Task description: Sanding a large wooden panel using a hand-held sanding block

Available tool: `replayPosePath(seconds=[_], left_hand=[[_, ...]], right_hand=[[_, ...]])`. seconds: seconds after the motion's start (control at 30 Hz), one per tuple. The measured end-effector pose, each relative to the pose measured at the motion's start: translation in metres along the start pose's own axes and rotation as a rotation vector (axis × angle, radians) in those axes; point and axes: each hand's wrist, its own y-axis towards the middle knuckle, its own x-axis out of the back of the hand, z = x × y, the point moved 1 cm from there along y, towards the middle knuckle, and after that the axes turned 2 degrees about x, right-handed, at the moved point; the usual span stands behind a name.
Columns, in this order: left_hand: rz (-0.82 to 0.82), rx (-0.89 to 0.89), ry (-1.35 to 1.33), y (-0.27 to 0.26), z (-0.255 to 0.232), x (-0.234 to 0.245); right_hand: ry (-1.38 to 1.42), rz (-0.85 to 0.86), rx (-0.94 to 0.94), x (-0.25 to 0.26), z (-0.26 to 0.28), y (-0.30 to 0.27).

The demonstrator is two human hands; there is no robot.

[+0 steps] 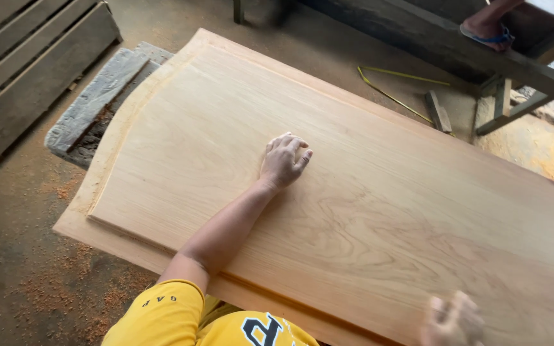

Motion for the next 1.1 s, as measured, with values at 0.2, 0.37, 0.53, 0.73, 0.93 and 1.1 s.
replayPosePath(seconds=[0.2, 0.37, 0.53, 0.73, 0.93, 1.1], left_hand=[[0.012, -0.007, 0.017, -0.002, 0.000, 0.000], [0.024, 0.014, 0.031, 0.001, -0.002, -0.003], [-0.006, -0.013, 0.067, -0.001, -0.002, -0.004], [0.053, 0.134, 0.119, -0.002, -0.046, -0.020], [0.067, -0.107, -0.617, -0.063, -0.152, -0.095], [0.201, -0.165, -0.756, -0.070, -0.153, -0.098]], right_hand=[[-0.102, -0.506, 0.175, -0.017, -0.031, -0.032], [0.003, -0.038, 0.117, 0.022, 0.065, -0.063], [-0.018, -0.260, 0.042, 0.024, -0.056, -0.044], [0.026, 0.065, -0.470, 0.010, 0.001, -0.017], [0.153, 0.398, 0.329, 0.024, 0.172, -0.012], [-0.164, 0.094, 0.126, 0.026, 0.053, 0.037]])
